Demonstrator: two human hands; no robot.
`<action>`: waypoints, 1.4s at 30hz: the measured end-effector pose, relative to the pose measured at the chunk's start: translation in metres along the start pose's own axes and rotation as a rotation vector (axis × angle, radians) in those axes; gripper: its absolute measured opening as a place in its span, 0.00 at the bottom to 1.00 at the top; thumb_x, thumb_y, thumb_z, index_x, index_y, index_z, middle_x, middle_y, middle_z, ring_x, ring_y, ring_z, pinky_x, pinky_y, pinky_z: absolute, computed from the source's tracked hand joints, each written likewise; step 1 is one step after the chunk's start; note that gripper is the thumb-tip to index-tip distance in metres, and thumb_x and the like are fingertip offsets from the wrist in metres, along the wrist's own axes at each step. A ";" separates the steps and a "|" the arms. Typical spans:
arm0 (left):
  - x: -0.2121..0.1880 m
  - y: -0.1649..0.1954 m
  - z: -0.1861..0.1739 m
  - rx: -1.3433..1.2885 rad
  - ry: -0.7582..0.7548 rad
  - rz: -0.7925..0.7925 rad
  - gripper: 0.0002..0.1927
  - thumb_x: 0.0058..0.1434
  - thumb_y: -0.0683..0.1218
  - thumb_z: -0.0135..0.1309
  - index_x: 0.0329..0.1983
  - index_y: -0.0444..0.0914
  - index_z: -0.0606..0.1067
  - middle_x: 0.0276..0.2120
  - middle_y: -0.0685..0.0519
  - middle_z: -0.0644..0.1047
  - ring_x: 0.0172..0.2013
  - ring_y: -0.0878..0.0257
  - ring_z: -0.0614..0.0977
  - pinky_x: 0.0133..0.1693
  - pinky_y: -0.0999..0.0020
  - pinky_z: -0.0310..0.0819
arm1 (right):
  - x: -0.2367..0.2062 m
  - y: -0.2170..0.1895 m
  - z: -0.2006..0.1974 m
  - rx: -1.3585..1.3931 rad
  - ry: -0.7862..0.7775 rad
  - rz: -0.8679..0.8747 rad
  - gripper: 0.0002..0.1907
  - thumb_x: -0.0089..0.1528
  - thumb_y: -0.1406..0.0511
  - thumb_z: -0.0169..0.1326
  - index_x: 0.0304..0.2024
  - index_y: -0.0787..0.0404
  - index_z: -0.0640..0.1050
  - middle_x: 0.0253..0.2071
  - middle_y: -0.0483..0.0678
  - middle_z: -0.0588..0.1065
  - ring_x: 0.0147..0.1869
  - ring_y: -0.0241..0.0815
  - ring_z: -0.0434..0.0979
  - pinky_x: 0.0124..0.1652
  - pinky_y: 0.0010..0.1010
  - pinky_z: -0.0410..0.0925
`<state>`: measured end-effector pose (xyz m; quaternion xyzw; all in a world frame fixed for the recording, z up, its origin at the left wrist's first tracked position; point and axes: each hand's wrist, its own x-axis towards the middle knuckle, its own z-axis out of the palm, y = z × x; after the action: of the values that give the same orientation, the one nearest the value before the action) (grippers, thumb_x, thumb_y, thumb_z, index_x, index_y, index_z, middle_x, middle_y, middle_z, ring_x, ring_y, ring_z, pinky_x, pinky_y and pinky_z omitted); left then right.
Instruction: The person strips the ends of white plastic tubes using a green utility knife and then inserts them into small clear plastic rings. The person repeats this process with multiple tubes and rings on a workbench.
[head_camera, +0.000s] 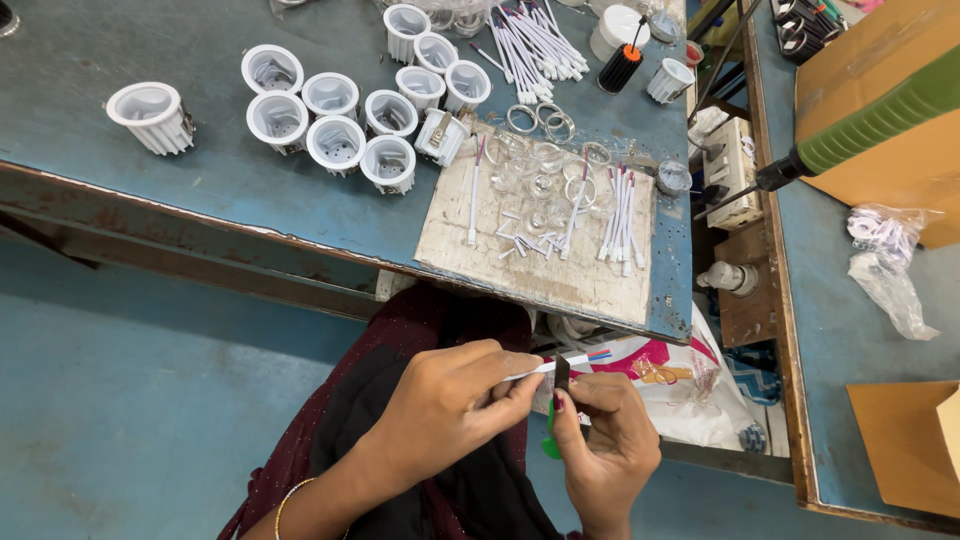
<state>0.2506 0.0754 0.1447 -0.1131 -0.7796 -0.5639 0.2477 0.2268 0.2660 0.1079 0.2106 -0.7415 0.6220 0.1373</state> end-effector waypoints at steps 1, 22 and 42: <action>0.000 0.000 0.000 0.004 0.001 0.000 0.10 0.58 0.41 0.66 0.42 0.39 0.80 0.23 0.55 0.74 0.19 0.67 0.75 0.21 0.72 0.68 | 0.000 0.000 0.000 -0.006 0.002 -0.002 0.08 0.60 0.79 0.59 0.41 0.74 0.76 0.42 0.53 0.74 0.43 0.35 0.75 0.43 0.24 0.73; 0.003 -0.008 -0.003 -0.053 -0.077 0.005 0.07 0.60 0.41 0.63 0.41 0.37 0.80 0.26 0.53 0.77 0.23 0.65 0.80 0.25 0.71 0.73 | 0.000 -0.001 0.002 -0.060 -0.026 -0.015 0.07 0.60 0.79 0.59 0.40 0.73 0.77 0.40 0.53 0.76 0.42 0.36 0.77 0.43 0.24 0.72; 0.001 -0.024 0.003 -0.389 -0.173 -0.251 0.05 0.64 0.41 0.57 0.36 0.32 0.79 0.26 0.54 0.75 0.23 0.73 0.67 0.25 0.75 0.61 | 0.005 0.001 0.004 -0.027 -0.050 -0.020 0.06 0.60 0.79 0.59 0.39 0.73 0.77 0.41 0.54 0.76 0.41 0.36 0.77 0.42 0.23 0.72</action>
<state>0.2384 0.0700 0.1247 -0.1086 -0.6824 -0.7182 0.0816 0.2220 0.2618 0.1087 0.2317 -0.7508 0.6053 0.1277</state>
